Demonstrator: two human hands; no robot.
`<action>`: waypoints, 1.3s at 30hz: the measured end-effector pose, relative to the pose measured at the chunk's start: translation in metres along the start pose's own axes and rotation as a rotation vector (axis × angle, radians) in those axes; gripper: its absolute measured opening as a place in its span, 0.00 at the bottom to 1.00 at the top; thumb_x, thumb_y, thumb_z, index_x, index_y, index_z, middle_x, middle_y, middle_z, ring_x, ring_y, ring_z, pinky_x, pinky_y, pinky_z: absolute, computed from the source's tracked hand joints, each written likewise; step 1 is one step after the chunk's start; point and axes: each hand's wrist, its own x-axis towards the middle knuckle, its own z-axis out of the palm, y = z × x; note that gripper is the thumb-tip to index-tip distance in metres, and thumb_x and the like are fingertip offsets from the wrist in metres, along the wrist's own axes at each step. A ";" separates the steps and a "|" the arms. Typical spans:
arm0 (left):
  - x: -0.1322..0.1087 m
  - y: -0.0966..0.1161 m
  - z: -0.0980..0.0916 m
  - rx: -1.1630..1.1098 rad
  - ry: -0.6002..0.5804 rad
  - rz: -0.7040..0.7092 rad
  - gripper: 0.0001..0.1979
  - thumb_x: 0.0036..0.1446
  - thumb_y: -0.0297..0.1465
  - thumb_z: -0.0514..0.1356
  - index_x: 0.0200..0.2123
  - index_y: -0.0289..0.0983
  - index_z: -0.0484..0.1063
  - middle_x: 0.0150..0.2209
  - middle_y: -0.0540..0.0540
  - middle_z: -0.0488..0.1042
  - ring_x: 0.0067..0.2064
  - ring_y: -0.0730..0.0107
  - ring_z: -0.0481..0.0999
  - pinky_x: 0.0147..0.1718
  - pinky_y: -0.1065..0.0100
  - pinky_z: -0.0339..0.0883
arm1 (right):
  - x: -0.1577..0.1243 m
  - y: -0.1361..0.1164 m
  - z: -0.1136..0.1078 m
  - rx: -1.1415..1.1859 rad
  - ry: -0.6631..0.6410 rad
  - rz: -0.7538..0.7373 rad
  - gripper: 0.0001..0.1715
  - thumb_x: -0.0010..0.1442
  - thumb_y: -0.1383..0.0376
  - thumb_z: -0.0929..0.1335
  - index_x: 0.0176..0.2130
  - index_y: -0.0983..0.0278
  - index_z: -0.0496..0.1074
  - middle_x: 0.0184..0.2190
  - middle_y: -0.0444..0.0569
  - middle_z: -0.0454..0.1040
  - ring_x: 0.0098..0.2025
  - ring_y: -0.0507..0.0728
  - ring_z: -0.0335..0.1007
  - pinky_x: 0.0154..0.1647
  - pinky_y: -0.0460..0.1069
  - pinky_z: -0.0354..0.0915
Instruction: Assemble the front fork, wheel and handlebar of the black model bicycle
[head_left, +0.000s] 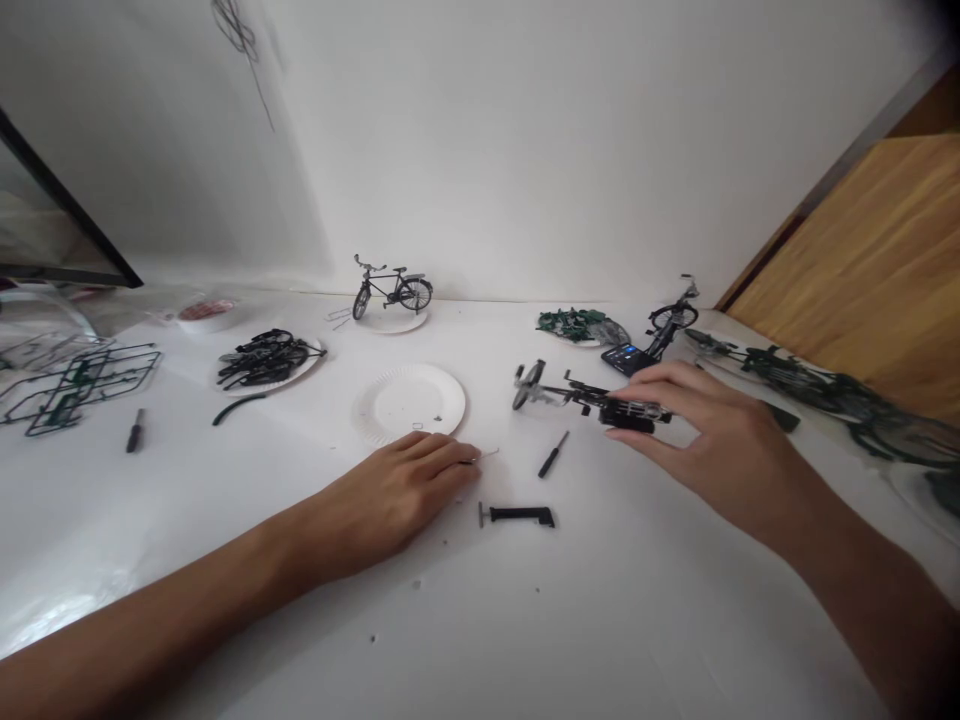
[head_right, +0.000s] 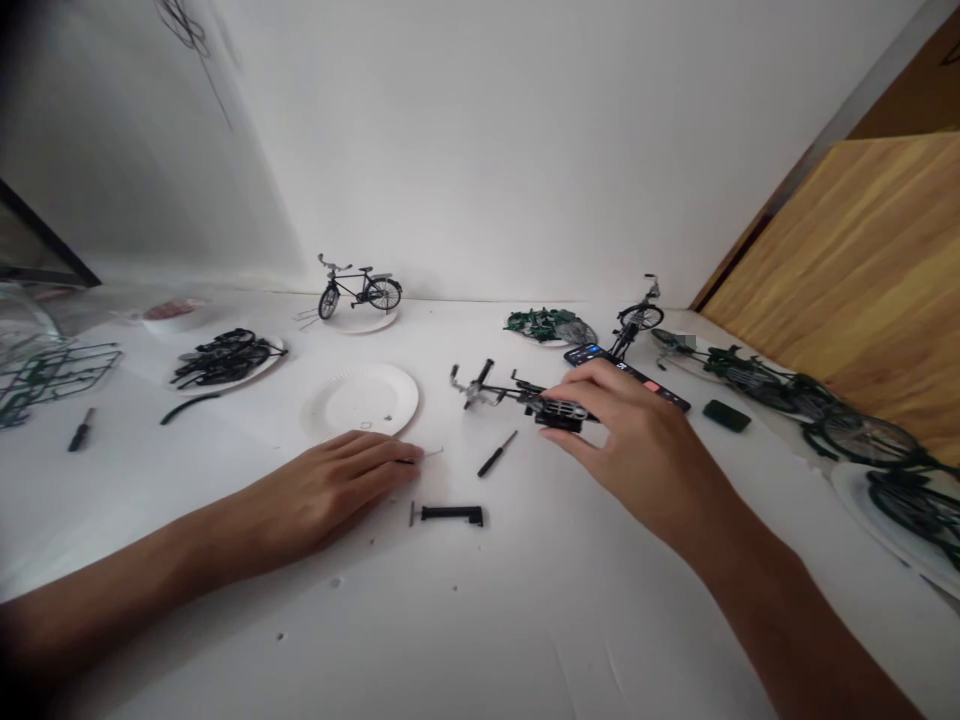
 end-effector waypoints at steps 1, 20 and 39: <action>0.000 0.000 0.000 0.000 0.005 -0.001 0.16 0.69 0.23 0.48 0.57 0.34 0.65 0.58 0.37 0.68 0.57 0.58 0.69 0.54 0.54 0.66 | 0.000 -0.007 0.001 0.004 0.007 -0.017 0.12 0.60 0.55 0.70 0.44 0.53 0.73 0.46 0.48 0.73 0.43 0.63 0.74 0.45 0.60 0.67; -0.003 -0.004 0.008 0.036 0.041 0.028 0.19 0.69 0.24 0.48 0.61 0.37 0.62 0.60 0.40 0.68 0.59 0.58 0.68 0.57 0.55 0.65 | 0.004 0.007 0.016 0.099 0.067 0.206 0.14 0.64 0.60 0.67 0.49 0.62 0.72 0.47 0.52 0.73 0.45 0.60 0.71 0.45 0.55 0.68; -0.002 -0.001 0.008 0.017 0.002 0.012 0.18 0.69 0.24 0.47 0.60 0.36 0.62 0.60 0.41 0.66 0.60 0.59 0.66 0.58 0.56 0.63 | -0.030 0.039 -0.022 0.036 0.198 0.237 0.10 0.67 0.65 0.63 0.43 0.63 0.72 0.44 0.53 0.73 0.49 0.61 0.69 0.49 0.56 0.64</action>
